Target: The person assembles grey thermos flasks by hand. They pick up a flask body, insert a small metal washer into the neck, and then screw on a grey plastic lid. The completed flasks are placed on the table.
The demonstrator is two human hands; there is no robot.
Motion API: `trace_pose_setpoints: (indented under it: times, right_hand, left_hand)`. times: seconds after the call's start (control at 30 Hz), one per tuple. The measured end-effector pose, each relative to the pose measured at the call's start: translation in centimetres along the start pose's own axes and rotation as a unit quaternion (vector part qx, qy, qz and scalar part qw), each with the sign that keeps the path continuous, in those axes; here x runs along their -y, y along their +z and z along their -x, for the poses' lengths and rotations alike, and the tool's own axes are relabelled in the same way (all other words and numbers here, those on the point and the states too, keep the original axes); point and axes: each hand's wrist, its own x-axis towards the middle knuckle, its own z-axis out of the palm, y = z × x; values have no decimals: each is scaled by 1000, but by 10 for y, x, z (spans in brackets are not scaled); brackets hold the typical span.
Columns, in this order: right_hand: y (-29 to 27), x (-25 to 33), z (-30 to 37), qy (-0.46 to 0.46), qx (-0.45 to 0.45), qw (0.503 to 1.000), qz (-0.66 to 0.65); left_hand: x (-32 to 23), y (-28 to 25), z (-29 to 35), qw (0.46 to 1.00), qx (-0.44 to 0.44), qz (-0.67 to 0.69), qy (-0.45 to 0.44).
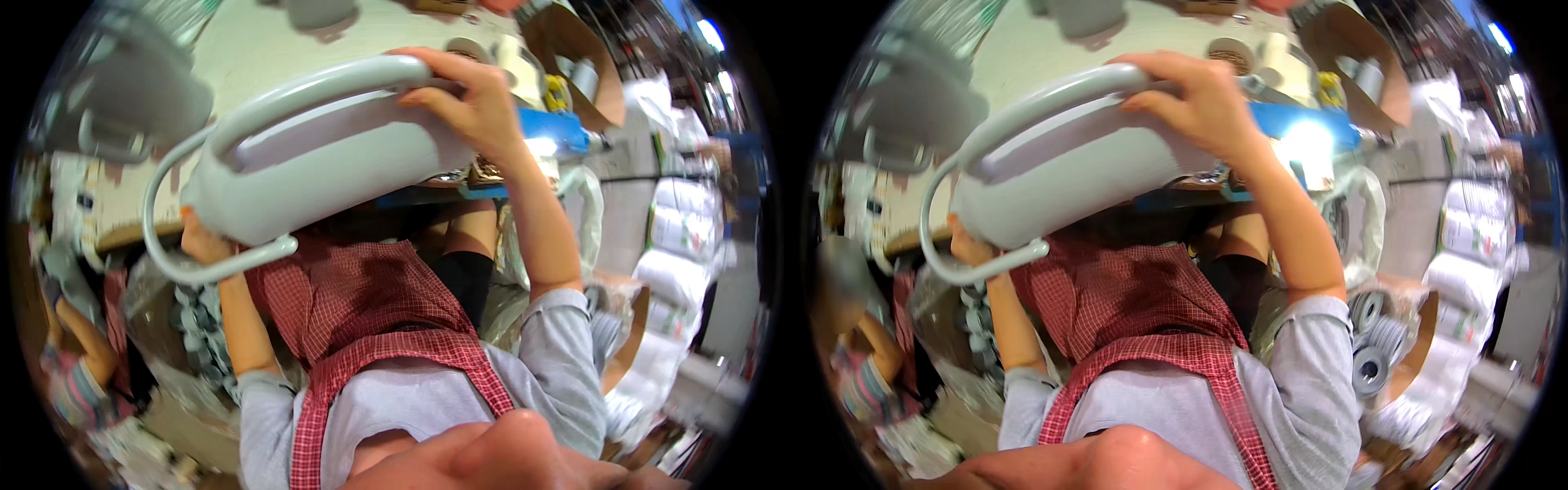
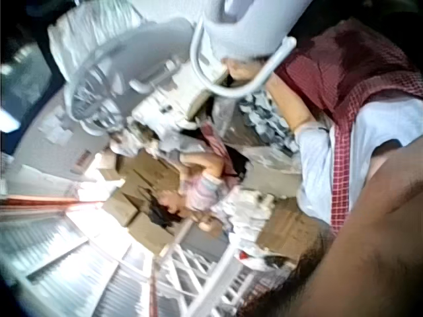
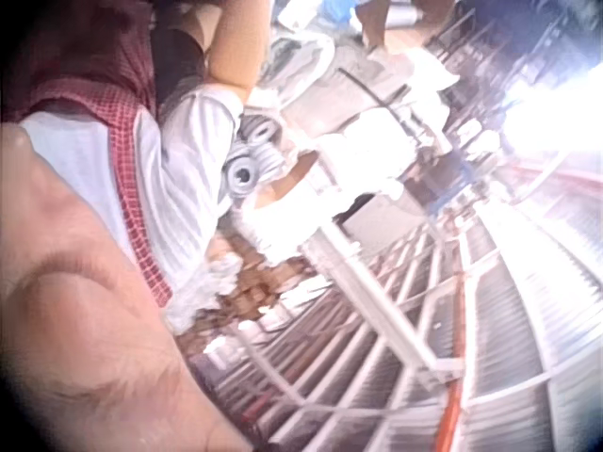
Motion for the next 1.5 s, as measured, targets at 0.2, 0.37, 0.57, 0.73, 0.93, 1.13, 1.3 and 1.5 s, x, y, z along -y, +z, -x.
trace_pose_setpoints:
  times: [0.2,0.37,0.57,0.73,0.93,1.13,1.3,1.5]
  right_hand:
    - [5,-18,6,-85,-71,993,37]
    - [4,-7,14,-26,-71,997,28]
    - [25,-16,14,-23,-82,996,35]
    - [-22,-26,120,-72,-207,975,39]
    - [-247,13,575,391,-517,554,522]
    - [-262,62,858,802,-371,281,375]
    - [-271,41,894,737,-543,392,92]
    - [-240,-10,934,703,-592,319,232]
  left_hand:
    - [10,-10,-18,952,79,-235,177]
    - [-2,11,8,958,97,-221,156]
    - [-24,16,30,951,133,-219,175]
    - [-40,16,45,944,137,-227,199]
    - [-47,25,74,934,144,-248,214]
    - [-45,16,98,931,160,-252,209]
    - [-50,-7,104,938,154,-244,194]
    - [-48,-33,110,946,154,-237,161]
